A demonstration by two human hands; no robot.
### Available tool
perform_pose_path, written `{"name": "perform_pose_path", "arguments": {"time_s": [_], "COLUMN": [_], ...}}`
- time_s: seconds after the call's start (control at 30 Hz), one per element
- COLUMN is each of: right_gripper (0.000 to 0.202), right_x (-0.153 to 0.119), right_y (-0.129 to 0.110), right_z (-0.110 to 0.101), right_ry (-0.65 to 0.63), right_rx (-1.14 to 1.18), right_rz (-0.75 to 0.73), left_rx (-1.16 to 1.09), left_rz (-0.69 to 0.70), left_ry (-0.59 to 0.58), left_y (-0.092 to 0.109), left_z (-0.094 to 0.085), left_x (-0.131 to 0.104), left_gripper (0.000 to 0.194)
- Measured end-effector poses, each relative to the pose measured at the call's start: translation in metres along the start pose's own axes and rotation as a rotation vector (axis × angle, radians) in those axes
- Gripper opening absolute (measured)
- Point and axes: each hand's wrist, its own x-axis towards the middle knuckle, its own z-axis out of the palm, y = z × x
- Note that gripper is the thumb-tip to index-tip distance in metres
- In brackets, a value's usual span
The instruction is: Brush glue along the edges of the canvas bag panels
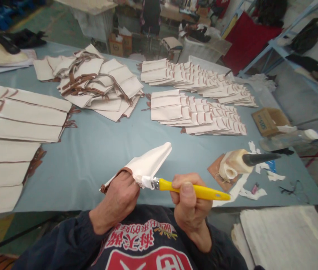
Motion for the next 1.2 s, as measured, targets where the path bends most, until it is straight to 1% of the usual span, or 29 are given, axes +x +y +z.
{"name": "perform_pose_path", "arguments": {"time_s": [0.07,0.17,0.23,0.3,0.37,0.43,0.47,0.5,0.53,0.63,0.73,0.8,0.87,0.97,1.03,1.1,1.13,1.2], "right_gripper": [0.027,0.03,0.029,0.027,0.026,0.026,0.025,0.023,0.022,0.022,0.025,0.027,0.027,0.022,0.021,0.022,0.022,0.02], "right_x": [-0.006,-0.015,-0.017,-0.015,-0.009,-0.001,0.004,0.009,0.015,0.03,0.041,0.047,0.052,0.055,0.054,0.052,0.051,0.051], "right_y": [0.006,0.011,0.009,0.001,-0.009,-0.018,-0.02,-0.022,-0.022,-0.02,-0.022,-0.026,-0.028,-0.027,-0.025,-0.023,-0.023,-0.022], "right_z": [-0.002,-0.014,-0.022,-0.024,-0.021,-0.014,-0.011,-0.008,-0.007,-0.007,-0.011,-0.013,-0.013,-0.011,-0.009,-0.009,-0.01,-0.011], "right_ry": [-0.012,-0.024,-0.053,-0.051,0.018,0.092,0.084,0.037,-0.05,-0.357,-0.551,-0.651,-0.684,-0.653,-0.703,-0.766,-0.77,-0.714], "right_rx": [-0.029,-0.12,-0.172,-0.174,-0.117,-0.052,-0.045,-0.059,-0.093,-0.208,-0.23,-0.197,-0.169,-0.191,-0.192,-0.141,-0.115,-0.109], "right_rz": [0.03,0.089,0.112,0.108,0.053,-0.069,-0.142,-0.212,-0.275,-0.425,-0.538,-0.555,-0.552,-0.566,-0.567,-0.542,-0.525,-0.505], "left_rx": [-0.052,-0.105,-0.104,-0.09,-0.09,-0.102,-0.11,-0.121,-0.136,-0.185,-0.198,-0.194,-0.204,-0.222,-0.231,-0.235,-0.236,-0.233], "left_rz": [-0.04,-0.074,-0.092,-0.088,-0.063,-0.036,-0.03,-0.024,-0.019,0.004,0.026,0.039,0.057,0.073,0.08,0.081,0.08,0.081], "left_ry": [0.038,0.062,0.049,0.028,0.023,0.015,0.007,-0.005,-0.02,-0.054,-0.069,-0.084,-0.09,-0.103,-0.119,-0.131,-0.137,-0.146], "left_y": [0.003,0.007,0.008,0.008,0.007,0.007,0.007,0.008,0.008,0.007,0.004,0.002,0.001,0.0,0.001,0.002,0.002,0.003], "left_z": [0.002,0.005,0.005,0.005,0.004,0.003,0.003,0.002,0.001,-0.004,-0.007,-0.008,-0.01,-0.012,-0.015,-0.017,-0.018,-0.019], "left_x": [-0.001,-0.006,-0.007,-0.007,-0.007,-0.006,-0.006,-0.005,-0.005,-0.003,-0.004,-0.006,-0.007,-0.009,-0.009,-0.009,-0.009,-0.009], "left_gripper": [0.027,0.028,0.031,0.032,0.03,0.028,0.028,0.029,0.03,0.037,0.038,0.036,0.033,0.03,0.03,0.03,0.03,0.03]}}
